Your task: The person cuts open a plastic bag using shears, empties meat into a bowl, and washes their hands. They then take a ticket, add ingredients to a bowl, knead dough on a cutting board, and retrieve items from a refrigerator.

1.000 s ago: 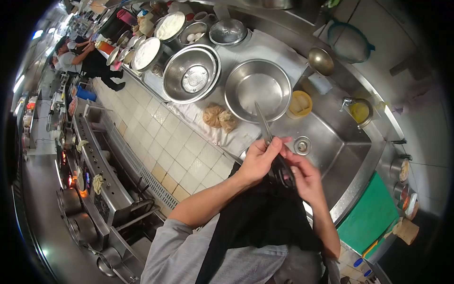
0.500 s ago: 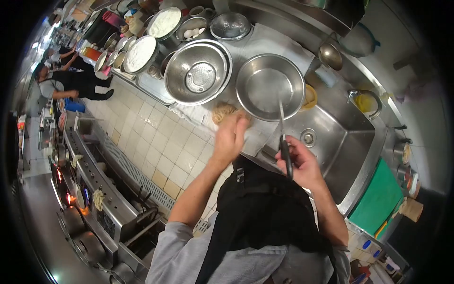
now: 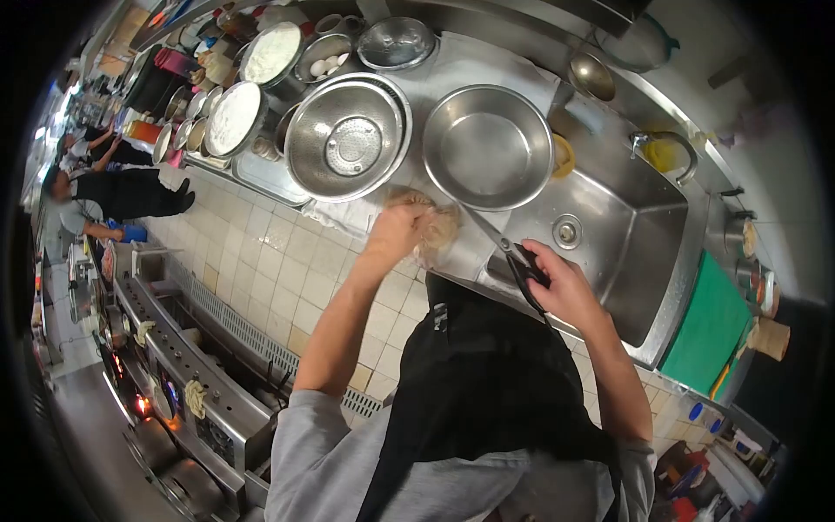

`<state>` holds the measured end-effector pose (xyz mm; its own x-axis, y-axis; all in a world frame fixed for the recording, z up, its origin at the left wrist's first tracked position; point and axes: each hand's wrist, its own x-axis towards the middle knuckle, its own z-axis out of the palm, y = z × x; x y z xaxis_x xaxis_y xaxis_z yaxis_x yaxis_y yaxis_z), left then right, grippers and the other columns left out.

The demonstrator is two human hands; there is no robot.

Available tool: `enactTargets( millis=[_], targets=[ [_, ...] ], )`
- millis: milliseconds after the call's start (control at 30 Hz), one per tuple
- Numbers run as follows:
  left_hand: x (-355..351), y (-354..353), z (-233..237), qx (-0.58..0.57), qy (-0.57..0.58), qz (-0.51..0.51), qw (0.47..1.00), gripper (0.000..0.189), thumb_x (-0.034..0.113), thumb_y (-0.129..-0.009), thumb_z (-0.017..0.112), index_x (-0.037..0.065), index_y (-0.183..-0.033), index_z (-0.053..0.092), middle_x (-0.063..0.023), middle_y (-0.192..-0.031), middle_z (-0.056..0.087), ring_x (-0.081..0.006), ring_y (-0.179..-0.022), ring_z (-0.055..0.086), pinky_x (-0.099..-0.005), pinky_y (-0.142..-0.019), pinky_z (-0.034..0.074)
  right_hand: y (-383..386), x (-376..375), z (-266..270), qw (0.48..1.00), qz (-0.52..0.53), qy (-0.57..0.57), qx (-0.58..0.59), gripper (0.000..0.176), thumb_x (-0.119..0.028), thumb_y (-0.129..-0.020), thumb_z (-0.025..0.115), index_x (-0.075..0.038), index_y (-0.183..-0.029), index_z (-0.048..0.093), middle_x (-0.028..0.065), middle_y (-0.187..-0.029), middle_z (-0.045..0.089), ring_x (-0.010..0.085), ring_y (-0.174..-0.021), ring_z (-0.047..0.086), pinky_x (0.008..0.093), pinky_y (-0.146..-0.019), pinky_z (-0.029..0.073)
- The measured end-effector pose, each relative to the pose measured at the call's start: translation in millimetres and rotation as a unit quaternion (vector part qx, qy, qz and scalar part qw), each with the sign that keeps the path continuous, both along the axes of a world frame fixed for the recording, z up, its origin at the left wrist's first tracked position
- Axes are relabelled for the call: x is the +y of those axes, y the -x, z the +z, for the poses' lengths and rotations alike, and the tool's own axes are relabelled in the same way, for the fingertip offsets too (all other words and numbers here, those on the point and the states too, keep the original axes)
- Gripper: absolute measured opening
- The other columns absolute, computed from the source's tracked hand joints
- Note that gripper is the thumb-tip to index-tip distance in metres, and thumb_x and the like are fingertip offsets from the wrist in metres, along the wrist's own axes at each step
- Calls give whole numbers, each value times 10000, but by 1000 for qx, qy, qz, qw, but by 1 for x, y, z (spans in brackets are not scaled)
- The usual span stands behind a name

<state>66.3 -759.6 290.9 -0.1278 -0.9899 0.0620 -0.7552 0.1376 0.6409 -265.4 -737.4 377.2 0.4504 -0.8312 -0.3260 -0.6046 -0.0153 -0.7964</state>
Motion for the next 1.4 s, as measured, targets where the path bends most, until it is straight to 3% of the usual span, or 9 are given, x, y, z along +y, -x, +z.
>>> enactTargets(
  millis=[33,133,267,367,600,800,1033,1233,1400],
  targets=[
    [-5,-4,7,15,-58,-22,998,188,229,-940,666,72,-983,762,-143,-808,701,-352,-763,685,-419,-702,545,-1,-1,-2,1000,-6,1,1,561,-45,-863,684,-89,-1397,517,133,-940,663,207,-845,690,308,-780,532],
    [-11,-7,30,130,-53,-58,988,188,217,-940,700,44,-960,770,-114,-700,689,-239,-648,677,-357,-623,519,-5,-3,1,993,56,104,20,598,-211,-866,741,-99,-1400,497,195,-1026,688,433,-933,668,484,-798,530],
    [-24,-6,62,142,-115,-39,982,175,161,-923,735,1,-990,761,-79,-652,682,-100,-552,604,-297,-541,477,-15,-11,20,990,76,107,60,625,-248,-854,756,-101,-1402,495,203,-1081,661,420,-969,660,475,-824,532],
    [-30,-5,84,130,-128,-76,980,170,160,-923,731,13,-1002,764,-88,-680,689,-109,-588,631,-304,-561,490,-15,-17,25,981,102,127,104,683,-290,-838,774,-83,-1417,477,222,-1157,616,422,-1031,637,480,-865,524],
    [-42,-6,111,31,-58,-153,986,218,196,-929,713,21,-1054,751,-146,-879,737,-282,-743,698,-361,-690,536,-17,-26,31,961,150,207,108,777,-312,-823,794,-48,-1461,436,226,-1176,573,431,-1074,607,490,-929,500],
    [-43,16,122,61,-57,-226,971,199,185,-943,687,27,-1045,755,-151,-908,743,-286,-789,719,-349,-708,556,-32,-30,29,963,160,193,94,766,-318,-838,782,-50,-1466,434,217,-1126,582,426,-1061,611,490,-904,506],
    [-44,18,113,33,10,-189,981,207,190,-936,694,43,-1068,756,-146,-919,748,-301,-797,725,-366,-703,565,-21,-37,21,978,156,102,91,730,-349,-859,760,-67,-1450,437,219,-1127,600,425,-1042,629,486,-885,518],
    [-46,20,109,51,-119,-184,974,195,195,-945,670,54,-1050,755,-140,-946,748,-309,-820,724,-373,-725,565,-26,-34,30,965,187,140,123,749,-372,-851,759,-65,-1451,432,233,-1148,601,428,-1060,627,496,-898,515],
    [-54,28,94,-33,15,-273,961,211,200,-942,644,68,-1066,753,-124,-953,747,-325,-857,718,-396,-746,559,-38,-55,17,959,212,118,149,786,-426,-845,758,-60,-1463,438,263,-1193,596,450,-1079,626,507,-893,515]
  ],
)
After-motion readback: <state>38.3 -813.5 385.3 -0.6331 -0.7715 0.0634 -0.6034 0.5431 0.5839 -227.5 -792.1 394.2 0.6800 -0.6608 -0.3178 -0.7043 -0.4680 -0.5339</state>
